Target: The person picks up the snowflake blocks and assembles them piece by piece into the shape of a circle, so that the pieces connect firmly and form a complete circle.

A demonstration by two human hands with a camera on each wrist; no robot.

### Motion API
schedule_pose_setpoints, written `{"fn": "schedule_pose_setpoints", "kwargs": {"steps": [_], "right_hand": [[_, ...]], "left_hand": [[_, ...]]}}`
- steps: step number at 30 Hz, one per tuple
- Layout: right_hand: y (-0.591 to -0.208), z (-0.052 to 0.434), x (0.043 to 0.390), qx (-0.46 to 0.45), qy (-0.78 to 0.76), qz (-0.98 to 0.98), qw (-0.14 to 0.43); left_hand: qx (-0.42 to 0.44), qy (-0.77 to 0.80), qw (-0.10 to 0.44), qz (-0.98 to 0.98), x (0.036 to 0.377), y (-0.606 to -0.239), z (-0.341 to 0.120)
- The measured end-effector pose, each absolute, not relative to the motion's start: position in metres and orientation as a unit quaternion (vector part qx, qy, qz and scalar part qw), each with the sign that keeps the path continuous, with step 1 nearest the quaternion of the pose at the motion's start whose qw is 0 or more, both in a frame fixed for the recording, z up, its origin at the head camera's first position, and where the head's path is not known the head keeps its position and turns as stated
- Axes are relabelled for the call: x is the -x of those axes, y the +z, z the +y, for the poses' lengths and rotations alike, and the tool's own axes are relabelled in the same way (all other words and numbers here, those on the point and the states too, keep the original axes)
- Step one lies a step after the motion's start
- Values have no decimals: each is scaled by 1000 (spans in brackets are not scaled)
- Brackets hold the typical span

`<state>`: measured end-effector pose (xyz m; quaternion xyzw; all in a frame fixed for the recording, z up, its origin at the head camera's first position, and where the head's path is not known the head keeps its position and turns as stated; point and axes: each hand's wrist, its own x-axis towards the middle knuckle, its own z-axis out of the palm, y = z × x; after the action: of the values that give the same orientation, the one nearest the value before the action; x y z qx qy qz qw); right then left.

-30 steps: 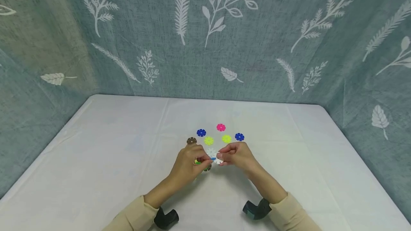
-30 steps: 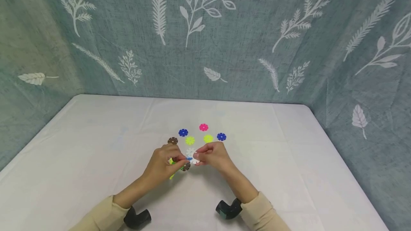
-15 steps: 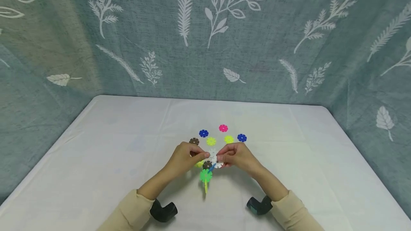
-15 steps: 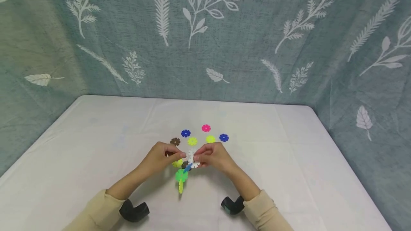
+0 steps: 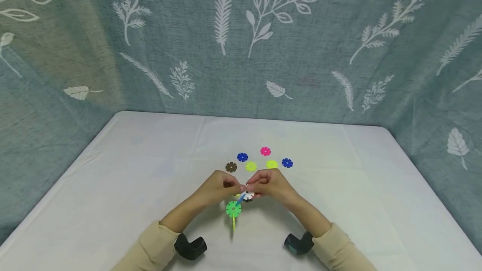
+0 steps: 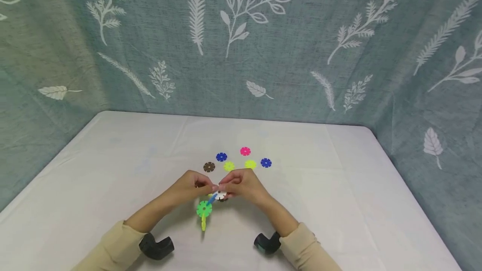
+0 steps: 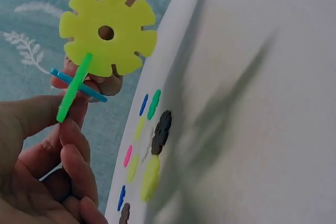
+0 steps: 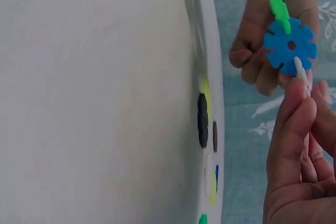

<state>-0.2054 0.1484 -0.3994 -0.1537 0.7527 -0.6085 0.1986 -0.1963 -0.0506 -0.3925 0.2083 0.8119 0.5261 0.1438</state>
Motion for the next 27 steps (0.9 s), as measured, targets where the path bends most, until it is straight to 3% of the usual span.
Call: {"fn": "schedule_pose_setpoints", "kwargs": {"steps": [12,27], "right_hand": [[-405,144,205,166,-391,895,135],[-414,140,201,167,-359,914,87]], "left_hand": [[-108,539,122,826,194,-394,-82],[-88,543,126,826,195,-400,-88]]}}
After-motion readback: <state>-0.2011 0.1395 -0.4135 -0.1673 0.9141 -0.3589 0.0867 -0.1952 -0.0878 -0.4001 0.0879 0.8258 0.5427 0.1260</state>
